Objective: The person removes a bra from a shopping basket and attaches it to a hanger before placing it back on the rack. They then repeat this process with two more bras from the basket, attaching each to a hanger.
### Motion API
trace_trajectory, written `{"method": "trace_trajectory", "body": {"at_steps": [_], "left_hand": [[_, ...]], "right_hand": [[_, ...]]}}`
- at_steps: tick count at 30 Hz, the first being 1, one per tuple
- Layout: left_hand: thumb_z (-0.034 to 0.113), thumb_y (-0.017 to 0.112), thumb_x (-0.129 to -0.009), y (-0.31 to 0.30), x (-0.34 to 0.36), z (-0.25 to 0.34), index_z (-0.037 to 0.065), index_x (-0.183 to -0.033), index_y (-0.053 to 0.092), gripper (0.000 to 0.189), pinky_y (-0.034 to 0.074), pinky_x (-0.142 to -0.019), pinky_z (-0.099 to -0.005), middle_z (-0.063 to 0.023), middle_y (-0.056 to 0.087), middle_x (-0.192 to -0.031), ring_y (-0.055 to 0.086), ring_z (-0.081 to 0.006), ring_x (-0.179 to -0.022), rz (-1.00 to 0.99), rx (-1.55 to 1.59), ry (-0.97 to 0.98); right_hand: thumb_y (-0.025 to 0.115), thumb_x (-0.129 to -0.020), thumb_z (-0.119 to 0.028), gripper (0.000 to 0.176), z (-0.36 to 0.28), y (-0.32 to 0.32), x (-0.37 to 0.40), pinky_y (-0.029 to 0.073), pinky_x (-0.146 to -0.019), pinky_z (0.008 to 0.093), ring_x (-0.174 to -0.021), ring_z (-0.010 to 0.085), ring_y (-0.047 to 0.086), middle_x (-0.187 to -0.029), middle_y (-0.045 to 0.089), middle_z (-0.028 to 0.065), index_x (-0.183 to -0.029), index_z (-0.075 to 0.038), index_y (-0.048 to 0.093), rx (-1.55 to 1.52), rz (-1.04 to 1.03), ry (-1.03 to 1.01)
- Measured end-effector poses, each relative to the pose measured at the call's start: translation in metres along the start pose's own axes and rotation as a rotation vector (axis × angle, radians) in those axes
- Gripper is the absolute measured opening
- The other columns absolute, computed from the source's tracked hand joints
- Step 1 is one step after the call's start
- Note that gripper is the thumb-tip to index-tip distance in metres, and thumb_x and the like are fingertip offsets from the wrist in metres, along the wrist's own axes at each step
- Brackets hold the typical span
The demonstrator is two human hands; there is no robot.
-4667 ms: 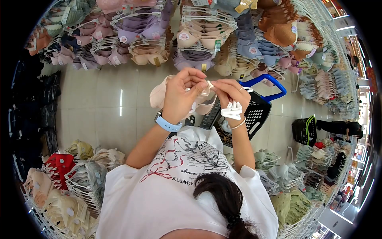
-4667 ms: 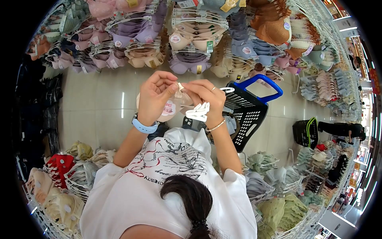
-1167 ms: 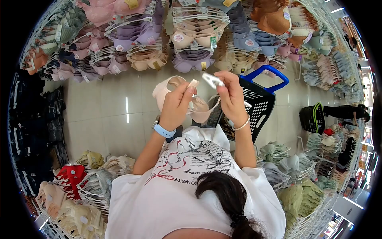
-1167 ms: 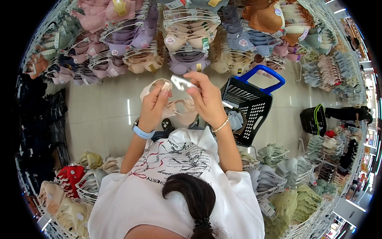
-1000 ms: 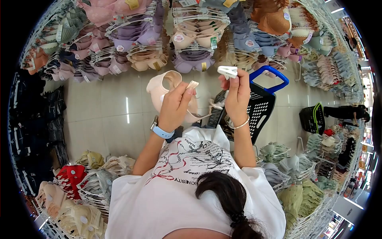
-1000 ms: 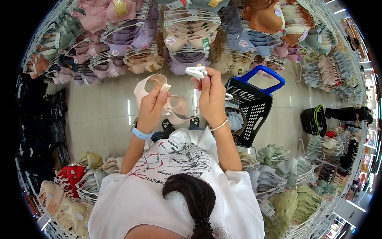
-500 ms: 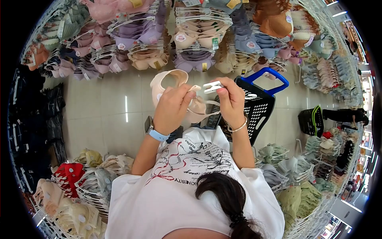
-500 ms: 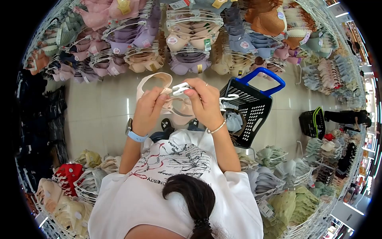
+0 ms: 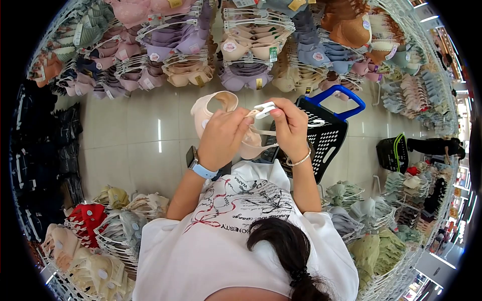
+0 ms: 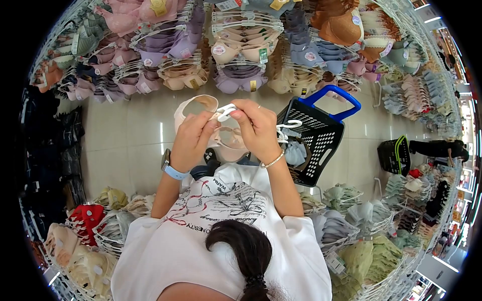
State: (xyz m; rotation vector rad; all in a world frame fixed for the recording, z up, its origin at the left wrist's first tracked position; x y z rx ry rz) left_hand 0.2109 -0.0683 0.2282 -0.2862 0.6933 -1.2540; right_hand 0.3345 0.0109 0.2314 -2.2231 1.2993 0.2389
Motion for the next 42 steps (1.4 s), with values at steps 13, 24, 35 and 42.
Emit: {"method": "trace_trajectory", "body": {"at_steps": [13,24,35,42], "left_hand": [[0.013,0.043,-0.082,0.001,0.0,0.001,0.003,-0.082,0.048,0.011,0.033,-0.06,-0.0332,-0.0099,0.055,-0.065,0.049,-0.0275,-0.061,0.003,-0.008,0.015],[0.023,0.061,-0.071,-0.007,0.007,-0.021,0.005,-0.107,0.048,0.042,0.033,-0.081,-0.0351,-0.0088,0.057,-0.089,0.05,-0.0277,-0.086,-0.023,-0.034,0.057],[0.012,0.06,-0.069,0.008,0.019,-0.033,0.009,-0.1,0.056,0.031,0.033,-0.08,-0.0331,-0.0039,0.061,-0.078,0.055,-0.0162,-0.071,0.086,-0.108,0.066],[0.011,0.061,-0.07,0.008,0.016,-0.039,0.007,-0.088,0.061,0.018,0.031,-0.082,-0.0349,-0.0039,0.06,-0.072,0.055,-0.0162,-0.07,0.23,-0.06,0.055]], "right_hand": [[0.055,-0.076,-0.01,0.012,0.0,0.003,0.002,0.037,-0.045,0.024,-0.046,0.0159,0.048,-0.061,0.053,0.009,-0.084,0.0,0.056,-0.007,-0.011,-0.028],[0.058,-0.071,-0.024,0.023,0.004,0.015,0.01,0.041,-0.046,0.027,-0.056,0.0168,0.051,-0.067,0.049,0.0023,-0.091,-0.012,0.057,0.379,-0.215,-0.274],[0.055,-0.069,-0.033,0.036,0.015,0.025,0.026,0.043,-0.05,0.0274,-0.058,0.0155,0.052,-0.069,0.051,-0.0007,-0.099,-0.012,0.055,0.54,-0.195,-0.367],[0.056,-0.075,-0.031,0.041,0.007,0.007,0.024,0.045,-0.06,0.0328,-0.07,0.0244,0.056,-0.091,0.056,0.008,-0.106,-0.008,0.044,0.439,-0.031,-0.321]]}}
Point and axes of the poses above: each hand's wrist, its own x-axis away from the middle knuckle, its own y-axis out of the palm, z = x × y, the point moved 3 cm from there along -x, towards the middle knuckle
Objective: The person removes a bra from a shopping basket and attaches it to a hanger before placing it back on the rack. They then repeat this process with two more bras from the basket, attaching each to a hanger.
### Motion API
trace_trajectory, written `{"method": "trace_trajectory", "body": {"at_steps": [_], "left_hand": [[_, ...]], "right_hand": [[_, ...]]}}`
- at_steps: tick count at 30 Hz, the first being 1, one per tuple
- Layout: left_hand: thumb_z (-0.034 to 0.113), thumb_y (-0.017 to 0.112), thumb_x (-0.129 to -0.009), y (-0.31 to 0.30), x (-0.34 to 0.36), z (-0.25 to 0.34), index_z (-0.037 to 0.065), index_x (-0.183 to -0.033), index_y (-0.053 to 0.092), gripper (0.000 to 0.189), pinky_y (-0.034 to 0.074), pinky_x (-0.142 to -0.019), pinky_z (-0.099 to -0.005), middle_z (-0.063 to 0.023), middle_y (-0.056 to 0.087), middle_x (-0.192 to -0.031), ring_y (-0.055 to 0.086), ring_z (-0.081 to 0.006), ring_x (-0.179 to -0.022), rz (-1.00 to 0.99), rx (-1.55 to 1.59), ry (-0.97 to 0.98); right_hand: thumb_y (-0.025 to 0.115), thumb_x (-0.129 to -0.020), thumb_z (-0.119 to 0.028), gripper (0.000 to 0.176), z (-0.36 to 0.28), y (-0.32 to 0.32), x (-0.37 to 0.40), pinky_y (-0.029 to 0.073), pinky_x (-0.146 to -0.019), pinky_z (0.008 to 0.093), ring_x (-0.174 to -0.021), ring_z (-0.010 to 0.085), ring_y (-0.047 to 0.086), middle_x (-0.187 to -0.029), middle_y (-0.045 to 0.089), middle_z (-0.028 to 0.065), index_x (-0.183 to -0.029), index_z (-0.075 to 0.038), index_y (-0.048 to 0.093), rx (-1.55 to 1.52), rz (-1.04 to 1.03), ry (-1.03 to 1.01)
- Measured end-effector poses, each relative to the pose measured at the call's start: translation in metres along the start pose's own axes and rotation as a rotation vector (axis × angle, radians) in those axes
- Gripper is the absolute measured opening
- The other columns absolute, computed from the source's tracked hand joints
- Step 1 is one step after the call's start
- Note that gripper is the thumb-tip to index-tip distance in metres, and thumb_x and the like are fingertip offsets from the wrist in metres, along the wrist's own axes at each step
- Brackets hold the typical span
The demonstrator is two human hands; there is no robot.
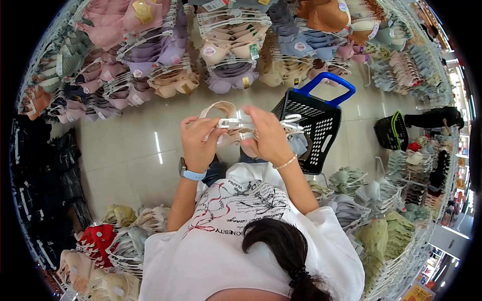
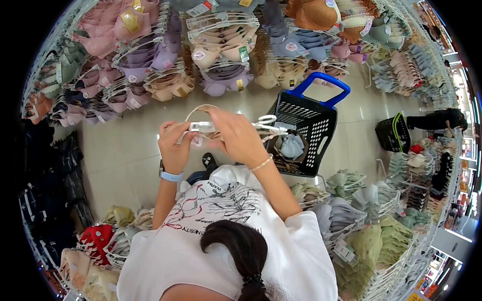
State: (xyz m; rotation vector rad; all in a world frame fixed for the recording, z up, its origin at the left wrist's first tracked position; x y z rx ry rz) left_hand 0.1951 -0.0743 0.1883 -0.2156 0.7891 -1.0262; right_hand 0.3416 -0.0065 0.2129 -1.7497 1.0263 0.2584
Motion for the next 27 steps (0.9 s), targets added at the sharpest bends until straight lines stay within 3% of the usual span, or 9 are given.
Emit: {"method": "trace_trajectory", "body": {"at_steps": [2,4,6,10,13,15,17,21,27], "left_hand": [[0.012,0.061,-0.07,-0.005,0.001,-0.008,0.006,-0.086,0.061,0.017,0.03,-0.084,-0.0353,-0.0034,0.061,-0.072,0.055,-0.0159,-0.07,0.034,0.033,-0.037],[0.012,0.06,-0.07,-0.012,0.002,-0.017,0.006,-0.084,0.061,0.015,0.029,-0.085,-0.0357,-0.003,0.061,-0.071,0.056,-0.0156,-0.071,0.071,0.067,-0.079],[0.013,0.06,-0.072,-0.017,0.003,-0.024,0.005,-0.084,0.061,0.015,0.027,-0.088,-0.036,-0.0022,0.062,-0.076,0.056,-0.0147,-0.074,0.043,0.217,-0.098],[0.015,0.059,-0.073,-0.021,-0.003,-0.024,0.004,-0.085,0.061,0.016,0.027,-0.089,-0.0369,-0.0034,0.062,-0.082,0.056,-0.0145,-0.08,-0.038,0.248,-0.08],[0.026,0.057,-0.076,-0.031,-0.006,-0.039,0.004,-0.084,0.062,0.024,0.026,-0.091,-0.0388,-0.0068,0.062,-0.087,0.055,-0.0186,-0.088,-0.08,0.323,-0.057],[0.038,0.05,-0.079,-0.05,-0.007,-0.062,0.005,-0.095,0.058,0.038,0.025,-0.094,-0.041,-0.0096,0.058,-0.1,0.051,-0.024,-0.097,-0.395,0.832,-0.173],[0.046,0.044,-0.08,-0.069,0.006,-0.128,0.007,-0.109,0.049,0.049,0.025,-0.096,-0.042,-0.0102,0.051,-0.112,0.048,-0.0272,-0.101,0.012,1.141,-0.154],[0.041,0.036,-0.085,-0.031,-0.006,-0.163,0.006,-0.118,0.041,0.048,0.021,-0.098,-0.0437,-0.01,0.045,-0.119,0.039,-0.0268,-0.112,0.068,1.846,-0.318],[0.044,0.036,-0.084,0.064,0.005,-0.047,0.006,-0.12,0.038,0.053,0.028,-0.093,-0.0434,-0.0153,0.044,-0.12,0.033,-0.0322,-0.116,-0.292,2.109,-0.139]], "right_hand": [[0.056,-0.076,-0.029,0.031,0.0,-0.014,0.031,0.043,-0.066,0.034,-0.074,0.0263,0.055,-0.091,0.055,0.0111,-0.095,-0.006,0.047,0.151,0.253,-0.337],[0.056,-0.076,-0.027,0.026,0.012,-0.027,0.06,0.039,-0.07,0.0381,-0.078,0.0272,0.054,-0.093,0.054,0.0106,-0.085,-0.006,0.046,0.202,0.499,-0.302],[0.06,-0.07,-0.03,0.038,0.026,-0.047,0.064,0.032,-0.078,0.0437,-0.086,0.031,0.049,-0.094,0.054,0.0109,-0.094,-0.002,0.051,0.377,0.452,0.211],[0.06,-0.069,-0.024,0.022,0.042,-0.06,0.048,0.041,-0.064,0.0311,-0.074,0.0215,0.053,-0.079,0.056,0.0053,-0.082,-0.006,0.055,0.415,-0.078,0.2],[0.062,-0.064,-0.026,0.022,0.035,-0.066,0.043,0.041,-0.051,0.027,-0.062,0.0183,0.054,-0.069,0.055,0.002,-0.072,-0.007,0.054,0.382,-0.097,0.126],[0.062,-0.062,-0.028,0.024,0.02,-0.08,0.027,0.039,-0.044,0.0252,-0.053,0.0162,0.052,-0.063,0.052,0.0003,-0.073,-0.008,0.057,0.361,-0.025,0.017],[0.063,-0.061,-0.027,0.023,0.003,-0.094,0.014,0.038,-0.042,0.0253,-0.048,0.0161,0.049,-0.059,0.05,0.0008,-0.075,-0.009,0.059,0.323,0.0,-0.071],[0.064,-0.062,-0.02,0.025,-0.002,-0.104,-0.009,0.034,-0.04,0.0248,-0.043,0.0145,0.046,-0.052,0.045,0.0013,-0.083,-0.008,0.062,0.171,0.099,-0.084],[0.06,-0.073,-0.024,0.018,0.061,-0.058,-0.043,0.039,-0.045,0.0285,-0.05,0.0222,0.053,-0.062,0.057,0.0088,-0.082,-0.009,0.064,0.155,0.082,0.385]]}}
Point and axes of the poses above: each hand's wrist, its own x-axis away from the middle knuckle, its own y-axis out of the palm, z = x × y, the point moved 3 cm from there along -x, towards the middle knuckle
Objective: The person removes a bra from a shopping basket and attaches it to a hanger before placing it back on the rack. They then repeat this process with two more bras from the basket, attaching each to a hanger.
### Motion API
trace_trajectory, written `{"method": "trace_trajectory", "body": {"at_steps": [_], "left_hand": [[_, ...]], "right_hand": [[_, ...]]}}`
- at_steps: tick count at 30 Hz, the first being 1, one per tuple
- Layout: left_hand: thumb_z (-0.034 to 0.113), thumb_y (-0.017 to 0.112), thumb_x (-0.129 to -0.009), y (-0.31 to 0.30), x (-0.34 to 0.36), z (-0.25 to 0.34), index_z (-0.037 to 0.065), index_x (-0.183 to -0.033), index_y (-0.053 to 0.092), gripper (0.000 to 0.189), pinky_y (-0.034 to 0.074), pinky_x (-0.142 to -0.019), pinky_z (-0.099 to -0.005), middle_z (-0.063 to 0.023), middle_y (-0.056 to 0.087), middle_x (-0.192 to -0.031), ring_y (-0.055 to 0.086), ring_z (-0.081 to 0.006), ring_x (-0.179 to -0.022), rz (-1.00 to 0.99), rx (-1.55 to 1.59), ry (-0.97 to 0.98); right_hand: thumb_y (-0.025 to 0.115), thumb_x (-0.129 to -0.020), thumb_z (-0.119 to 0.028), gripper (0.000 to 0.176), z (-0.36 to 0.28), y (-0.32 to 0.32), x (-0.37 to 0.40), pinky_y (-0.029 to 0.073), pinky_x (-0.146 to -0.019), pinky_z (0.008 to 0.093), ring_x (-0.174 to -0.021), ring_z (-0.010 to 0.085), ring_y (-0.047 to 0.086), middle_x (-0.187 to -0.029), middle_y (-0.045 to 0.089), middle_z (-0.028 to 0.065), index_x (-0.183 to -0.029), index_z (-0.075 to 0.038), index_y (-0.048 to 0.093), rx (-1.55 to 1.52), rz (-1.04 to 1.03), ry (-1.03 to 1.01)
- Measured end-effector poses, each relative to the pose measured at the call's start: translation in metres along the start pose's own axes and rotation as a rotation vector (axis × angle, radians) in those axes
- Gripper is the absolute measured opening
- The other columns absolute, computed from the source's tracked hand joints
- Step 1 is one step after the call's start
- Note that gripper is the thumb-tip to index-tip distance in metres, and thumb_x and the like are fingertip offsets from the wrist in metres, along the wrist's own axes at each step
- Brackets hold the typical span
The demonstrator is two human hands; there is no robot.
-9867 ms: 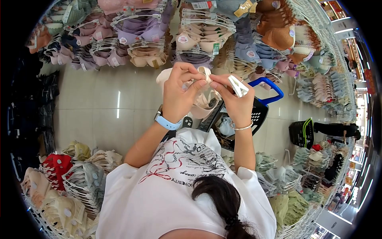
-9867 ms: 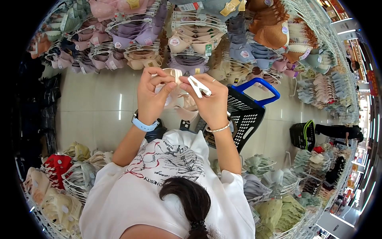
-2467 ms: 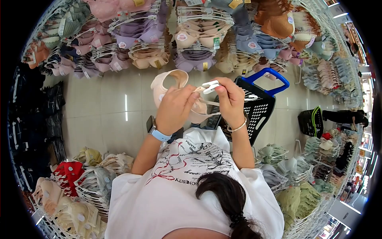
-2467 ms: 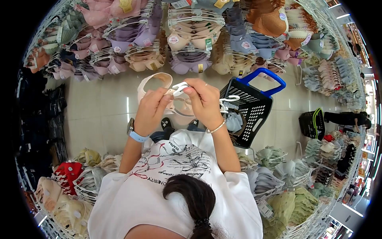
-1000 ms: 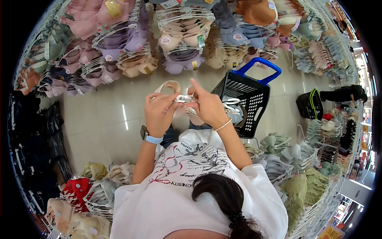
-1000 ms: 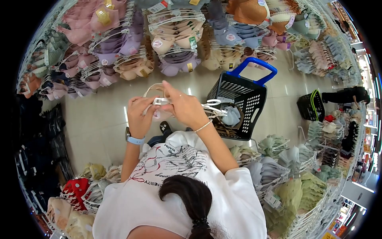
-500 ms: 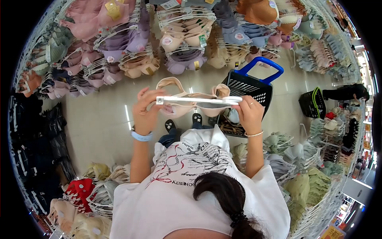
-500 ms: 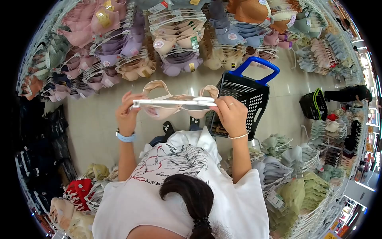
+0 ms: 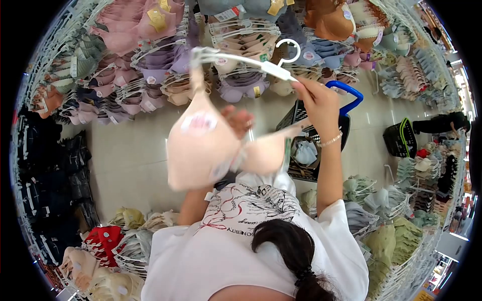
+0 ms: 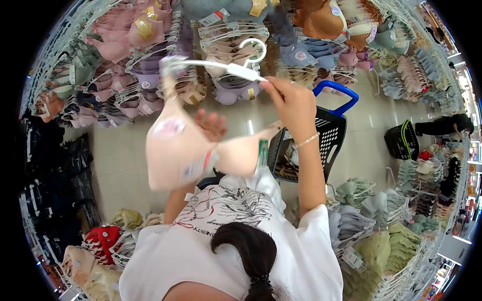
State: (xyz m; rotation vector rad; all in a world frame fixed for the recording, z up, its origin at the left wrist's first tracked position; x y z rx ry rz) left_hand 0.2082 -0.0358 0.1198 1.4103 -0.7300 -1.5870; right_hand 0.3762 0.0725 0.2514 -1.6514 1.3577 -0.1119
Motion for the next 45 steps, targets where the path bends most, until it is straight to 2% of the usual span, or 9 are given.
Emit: {"method": "trace_trajectory", "body": {"at_steps": [2,8,15,20,24,30,33,41,45], "left_hand": [[0.041,0.04,-0.083,0.048,-0.006,-0.005,0.006,-0.12,0.035,0.052,0.031,-0.091,-0.0411,-0.0137,0.053,-0.105,0.042,-0.0307,-0.107,0.321,-0.054,-0.188],[0.04,0.038,-0.083,0.012,-0.001,-0.013,-0.001,-0.109,0.042,0.049,0.031,-0.088,-0.0335,0.0008,0.039,-0.057,0.04,-0.0125,-0.061,0.192,0.068,-0.081],[0.036,0.035,-0.082,0.028,-0.011,0.0,0.002,-0.098,0.043,0.039,0.027,-0.088,-0.0288,0.0039,0.03,-0.054,0.033,-0.0101,-0.053,0.051,0.172,-0.168],[0.041,0.043,-0.075,0.02,0.001,0.006,0.008,-0.087,0.034,0.036,0.029,-0.083,-0.031,0.005,0.025,-0.05,0.029,-0.0092,-0.048,0.295,0.204,-0.162],[0.045,0.041,-0.075,0.014,0.012,0.012,0.009,-0.087,0.037,0.039,0.03,-0.082,-0.0314,0.0057,0.025,-0.049,0.028,-0.0093,-0.046,0.313,0.261,-0.15],[0.05,0.042,-0.074,0.015,0.024,0.026,0.001,-0.107,0.041,0.06,0.029,-0.09,-0.0383,-0.0041,0.046,-0.066,0.046,-0.0168,-0.066,0.11,0.337,-0.166],[0.059,0.032,-0.075,0.01,0.043,0.04,0.009,-0.128,0.025,0.074,0.016,-0.099,-0.0482,-0.0219,0.024,-0.13,0.023,-0.0318,-0.121,0.387,0.109,-0.151],[0.049,0.023,-0.085,-0.004,0.071,0.067,0.012,-0.13,0.02,0.059,0.016,-0.1,-0.0476,-0.015,0.027,-0.13,0.025,-0.0298,-0.121,0.547,0.192,-0.139],[0.031,0.035,-0.088,-0.024,0.075,0.08,0.004,-0.125,0.026,0.046,0.032,-0.094,-0.04,-0.016,0.038,-0.122,0.039,-0.027,-0.112,0.643,-0.343,-0.201]], "right_hand": [[0.057,-0.075,-0.028,0.021,0.014,0.012,-0.004,0.041,-0.047,0.0305,-0.052,0.0244,0.054,-0.061,0.057,0.0094,-0.08,-0.009,0.063,-0.012,-0.002,0.046],[0.055,-0.076,-0.032,0.022,0.03,0.023,-0.002,0.041,-0.046,0.033,-0.051,0.027,0.053,-0.058,0.055,0.0103,-0.079,-0.012,0.064,0.123,-0.013,0.173],[0.054,-0.076,-0.035,0.025,0.04,0.027,-0.002,0.04,-0.046,0.0343,-0.05,0.0282,0.052,-0.056,0.054,0.0103,-0.078,-0.012,0.064,0.149,-0.018,0.247],[0.055,-0.077,-0.029,0.022,0.035,0.038,0.009,0.036,-0.042,0.0294,-0.043,0.0207,0.049,-0.05,0.052,0.0076,-0.079,-0.008,0.063,0.204,-0.044,0.228],[0.055,-0.075,-0.035,0.026,0.023,0.046,0.02,0.041,-0.049,0.0364,-0.057,0.0316,0.054,-0.062,0.055,0.0134,-0.078,-0.01,0.063,0.177,-0.045,0.278],[0.054,-0.076,-0.034,0.026,0.016,0.058,0.032,0.041,-0.049,0.0369,-0.057,0.0306,0.054,-0.062,0.055,0.0128,-0.079,-0.009,0.062,0.116,0.024,0.334],[0.052,-0.077,-0.033,0.025,0.012,0.062,0.036,0.041,-0.048,0.0368,-0.055,0.0308,0.053,-0.059,0.054,0.0128,-0.078,-0.01,0.063,0.153,0.013,0.368],[0.052,-0.078,-0.032,0.024,-0.001,0.084,0.047,0.04,-0.047,0.0345,-0.053,0.0288,0.053,-0.057,0.054,0.0121,-0.078,-0.01,0.063,0.113,0.09,0.481],[0.052,-0.079,-0.032,0.025,-0.001,0.09,0.058,0.04,-0.048,0.035,-0.054,0.0292,0.053,-0.058,0.054,0.0121,-0.079,-0.01,0.062,0.129,0.13,0.528]]}}
Point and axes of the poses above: each hand's wrist, its own x-axis away from the middle knuckle, its own y-axis out of the palm, z = x × y, the point moved 3 cm from there along -x, towards the middle knuckle
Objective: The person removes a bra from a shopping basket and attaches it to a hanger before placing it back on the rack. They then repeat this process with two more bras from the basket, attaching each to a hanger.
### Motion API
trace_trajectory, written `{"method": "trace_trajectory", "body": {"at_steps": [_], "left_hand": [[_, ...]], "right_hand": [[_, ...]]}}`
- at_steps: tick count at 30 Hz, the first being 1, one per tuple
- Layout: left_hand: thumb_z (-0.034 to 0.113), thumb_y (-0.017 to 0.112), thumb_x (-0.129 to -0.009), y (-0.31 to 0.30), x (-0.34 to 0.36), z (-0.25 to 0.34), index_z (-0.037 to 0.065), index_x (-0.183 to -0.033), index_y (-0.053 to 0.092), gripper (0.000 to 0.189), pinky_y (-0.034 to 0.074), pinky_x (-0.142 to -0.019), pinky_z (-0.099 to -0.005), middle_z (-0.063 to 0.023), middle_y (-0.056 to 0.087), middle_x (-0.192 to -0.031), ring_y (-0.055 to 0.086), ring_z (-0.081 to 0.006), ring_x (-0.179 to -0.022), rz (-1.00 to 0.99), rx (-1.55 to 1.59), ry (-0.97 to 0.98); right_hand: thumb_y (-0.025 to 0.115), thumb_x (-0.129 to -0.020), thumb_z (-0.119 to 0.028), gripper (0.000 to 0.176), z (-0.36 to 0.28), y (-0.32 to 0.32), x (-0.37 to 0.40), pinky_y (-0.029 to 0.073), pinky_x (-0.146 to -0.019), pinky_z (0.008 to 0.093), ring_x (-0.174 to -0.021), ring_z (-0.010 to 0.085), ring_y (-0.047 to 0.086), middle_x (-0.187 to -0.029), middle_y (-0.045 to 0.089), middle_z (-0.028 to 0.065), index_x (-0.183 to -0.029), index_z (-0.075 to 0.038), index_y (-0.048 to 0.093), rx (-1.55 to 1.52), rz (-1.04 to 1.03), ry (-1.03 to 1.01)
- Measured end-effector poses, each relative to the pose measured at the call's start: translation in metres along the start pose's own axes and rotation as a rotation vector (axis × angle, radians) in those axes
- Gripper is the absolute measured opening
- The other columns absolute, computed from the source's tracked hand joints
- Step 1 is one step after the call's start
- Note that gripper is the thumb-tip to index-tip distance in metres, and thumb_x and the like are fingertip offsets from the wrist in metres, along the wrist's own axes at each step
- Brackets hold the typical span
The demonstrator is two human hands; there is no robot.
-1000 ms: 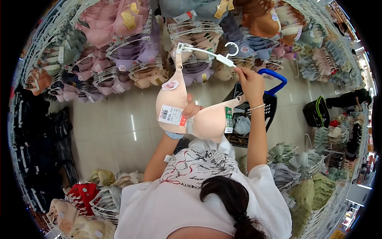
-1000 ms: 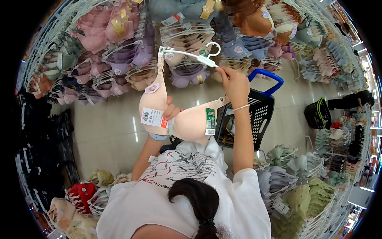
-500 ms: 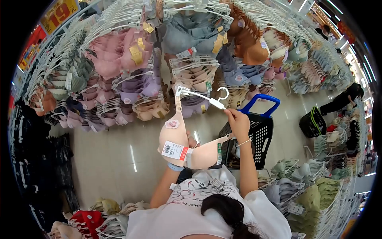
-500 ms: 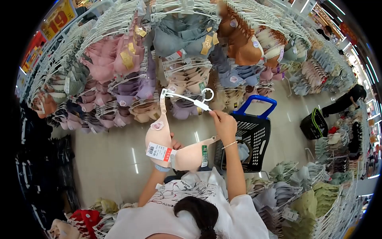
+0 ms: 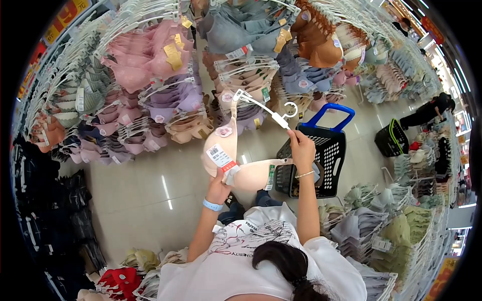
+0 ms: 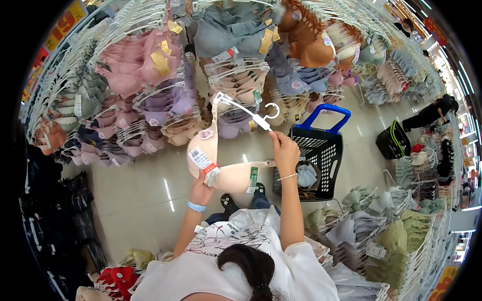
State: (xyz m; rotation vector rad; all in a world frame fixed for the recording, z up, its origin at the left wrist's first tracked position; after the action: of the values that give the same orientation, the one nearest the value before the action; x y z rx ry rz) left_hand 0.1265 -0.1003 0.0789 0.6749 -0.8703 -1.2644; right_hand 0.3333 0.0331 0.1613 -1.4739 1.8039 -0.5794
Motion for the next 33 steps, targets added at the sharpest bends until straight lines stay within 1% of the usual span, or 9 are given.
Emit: {"method": "trace_trajectory", "body": {"at_steps": [2,9,11,13,15,17,19,23,33], "left_hand": [[0.026,0.037,-0.088,-0.005,0.0,0.002,0.003,-0.122,0.027,0.042,0.038,-0.09,-0.0389,-0.0147,0.045,-0.115,0.047,-0.0256,-0.105,-0.021,-0.074,-0.007],[0.027,0.037,-0.088,-0.012,0.003,-0.008,0.002,-0.122,0.027,0.044,0.039,-0.088,-0.0369,-0.0129,0.043,-0.117,0.047,-0.0242,-0.104,0.074,-0.096,-0.048],[0.027,0.038,-0.088,-0.003,0.008,-0.004,0.002,-0.121,0.028,0.043,0.039,-0.087,-0.0357,-0.0115,0.045,-0.115,0.048,-0.0231,-0.102,0.008,-0.082,-0.016],[0.018,0.044,-0.086,-0.003,0.011,-0.004,0.001,-0.118,0.033,0.038,0.041,-0.085,-0.0331,-0.0105,0.048,-0.111,0.05,-0.0208,-0.099,0.029,-0.122,-0.014],[0.005,0.049,-0.081,-0.004,0.009,-0.004,-0.003,-0.114,0.038,0.035,0.041,-0.084,-0.0288,-0.0115,0.048,-0.111,0.049,-0.0177,-0.1,0.073,-0.205,-0.01],[0.003,0.052,-0.08,-0.007,0.009,0.0,-0.003,-0.109,0.043,0.032,0.044,-0.077,-0.025,-0.0095,0.052,-0.104,0.053,-0.0148,-0.091,0.139,-0.206,0.016],[0.004,0.053,-0.079,-0.021,0.008,0.002,-0.004,-0.105,0.045,0.028,0.045,-0.07,-0.0234,-0.0077,0.055,-0.098,0.055,-0.0122,-0.083,0.207,-0.506,-0.013],[0.005,0.053,-0.079,-0.022,0.012,-0.001,-0.003,-0.102,0.047,0.025,0.045,-0.066,-0.0223,-0.0064,0.057,-0.094,0.055,-0.0103,-0.077,0.226,-0.51,0.009],[0.0,0.042,-0.083,-0.013,0.01,-0.007,-0.003,-0.116,0.037,0.034,0.042,-0.084,-0.0342,-0.0117,0.047,-0.112,0.049,-0.0214,-0.1,0.07,-0.263,-0.085]], "right_hand": [[0.051,-0.079,-0.032,0.025,0.012,0.001,0.005,0.04,-0.048,0.035,-0.054,0.0294,0.053,-0.058,0.054,0.0121,-0.079,-0.01,0.062,0.021,-0.012,0.035],[0.051,-0.079,-0.033,0.026,0.029,0.0,0.029,0.04,-0.048,0.0335,-0.053,0.0289,0.054,-0.058,0.055,0.0121,-0.08,-0.01,0.063,0.055,-0.013,0.17],[0.052,-0.079,-0.033,0.026,0.034,0.002,0.032,0.04,-0.047,0.0328,-0.052,0.0269,0.054,-0.056,0.054,0.0115,-0.08,-0.009,0.063,0.052,-0.017,0.166],[0.052,-0.079,-0.032,0.026,0.029,0.0,0.032,0.039,-0.047,0.032,-0.049,0.0247,0.053,-0.055,0.054,0.0105,-0.08,-0.009,0.063,-0.003,0.001,0.204],[0.052,-0.079,-0.031,0.026,0.026,0.001,0.031,0.038,-0.046,0.0304,-0.046,0.0216,0.051,-0.052,0.052,0.0094,-0.08,-0.008,0.063,-0.007,0.018,0.189],[0.053,-0.08,-0.032,0.027,0.026,0.0,0.03,0.035,-0.044,0.0245,-0.044,0.0093,0.046,-0.049,0.051,0.0027,-0.081,-0.007,0.064,-0.034,-0.02,0.214],[0.052,-0.08,-0.031,0.026,0.023,-0.002,0.028,0.037,-0.045,0.0269,-0.044,0.0138,0.048,-0.049,0.051,0.005,-0.081,-0.007,0.063,-0.048,-0.016,0.204],[0.051,-0.079,-0.031,0.026,0.025,-0.004,0.028,0.038,-0.046,0.0297,-0.045,0.0189,0.051,-0.05,0.052,0.0072,-0.08,-0.007,0.062,-0.026,-0.02,0.174],[0.051,-0.079,-0.032,0.024,0.045,0.002,0.027,0.039,-0.047,0.0337,-0.052,0.0269,0.053,-0.057,0.055,0.01,-0.081,-0.01,0.061,-0.005,-0.038,0.131]]}}
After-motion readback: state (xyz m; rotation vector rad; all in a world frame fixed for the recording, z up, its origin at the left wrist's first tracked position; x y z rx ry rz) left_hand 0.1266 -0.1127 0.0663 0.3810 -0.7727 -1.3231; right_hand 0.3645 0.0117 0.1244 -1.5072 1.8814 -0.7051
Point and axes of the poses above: each hand's wrist, its own x-axis away from the middle knuckle, its own y-axis out of the palm, z = x × y, the point moved 3 cm from there along -x, towards the middle knuckle
